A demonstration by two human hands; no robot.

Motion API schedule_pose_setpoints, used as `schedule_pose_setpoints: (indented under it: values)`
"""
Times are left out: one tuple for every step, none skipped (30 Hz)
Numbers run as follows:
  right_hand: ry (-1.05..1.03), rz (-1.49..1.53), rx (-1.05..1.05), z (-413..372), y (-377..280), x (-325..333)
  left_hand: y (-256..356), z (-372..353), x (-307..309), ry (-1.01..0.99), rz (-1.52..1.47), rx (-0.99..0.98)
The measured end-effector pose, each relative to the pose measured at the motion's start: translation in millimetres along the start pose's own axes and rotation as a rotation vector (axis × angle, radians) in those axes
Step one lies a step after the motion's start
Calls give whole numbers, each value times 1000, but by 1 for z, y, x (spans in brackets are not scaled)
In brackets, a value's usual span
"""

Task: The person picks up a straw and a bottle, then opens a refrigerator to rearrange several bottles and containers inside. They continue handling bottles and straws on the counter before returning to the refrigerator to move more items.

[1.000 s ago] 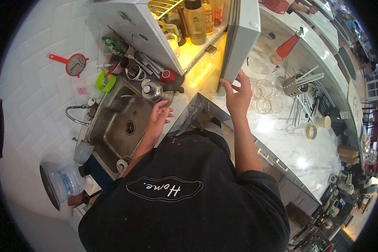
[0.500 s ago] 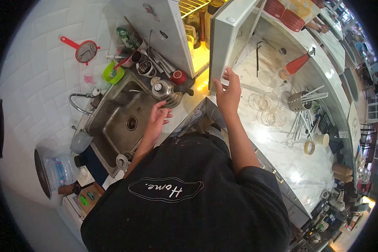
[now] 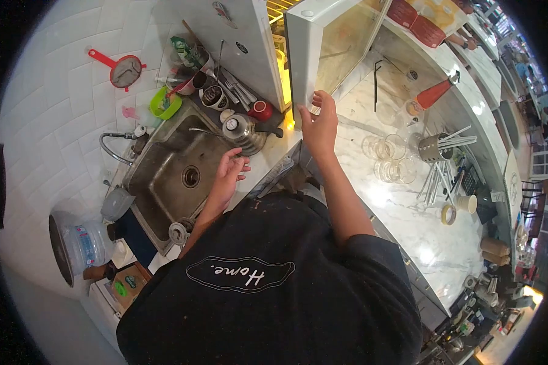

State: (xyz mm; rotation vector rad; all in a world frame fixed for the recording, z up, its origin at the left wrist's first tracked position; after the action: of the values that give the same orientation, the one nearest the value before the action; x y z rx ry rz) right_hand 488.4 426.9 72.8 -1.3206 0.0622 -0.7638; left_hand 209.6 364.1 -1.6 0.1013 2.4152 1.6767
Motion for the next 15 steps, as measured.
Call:
schedule_pose_setpoints:
  values:
    - [5,8,5,0,1,-1,0,0,-1,-7,7,2]
    - [10,17,11,0,1,-2,0,0,-2,-13,15,4]
    - [11,17,12,1,1,-3,1,0,-3,-19,23,5]
    - [12,17,12,2,0,-4,1,0,-4,-25,22,7]
    - [13,17,12,2,-1,-5,1,1,-5,-31,22,9]
    - [11,14,9,3,-1,-7,1,1,-7,-36,21,11]
    - [8,11,6,5,-1,-10,1,1,-8,-32,8,13]
    - [4,9,3,6,-2,-12,1,1,-8,-27,-6,15]
    - [9,9,10,7,-3,-15,2,0,-8,-20,-19,17]
    - [14,9,18,9,-5,-18,3,0,-7,-22,-7,18]
    - [18,10,26,11,-6,-21,4,-2,-7,-24,4,19]
    - [23,11,35,14,-5,-25,5,-4,-6,-25,15,20]
    - [28,12,43,17,-4,-30,3,-5,-4,-17,10,21]
    - [33,13,52,19,-3,-33,0,-5,0,-8,5,21]
    - [42,-27,78,20,-6,-33,-1,-6,2,1,-1,22]
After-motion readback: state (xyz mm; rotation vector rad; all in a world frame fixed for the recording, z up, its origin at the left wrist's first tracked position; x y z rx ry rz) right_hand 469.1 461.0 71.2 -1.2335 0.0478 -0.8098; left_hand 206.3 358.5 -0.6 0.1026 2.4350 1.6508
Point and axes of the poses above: each hand's wrist, its own z-axis towards the middle knuckle, its own x-axis out of the back of the hand, y = z × x, the point moved 7 cm from there along z, towards the middle knuckle, and after that the axes turned 7 degrees about -z, right-handed, at the moved point
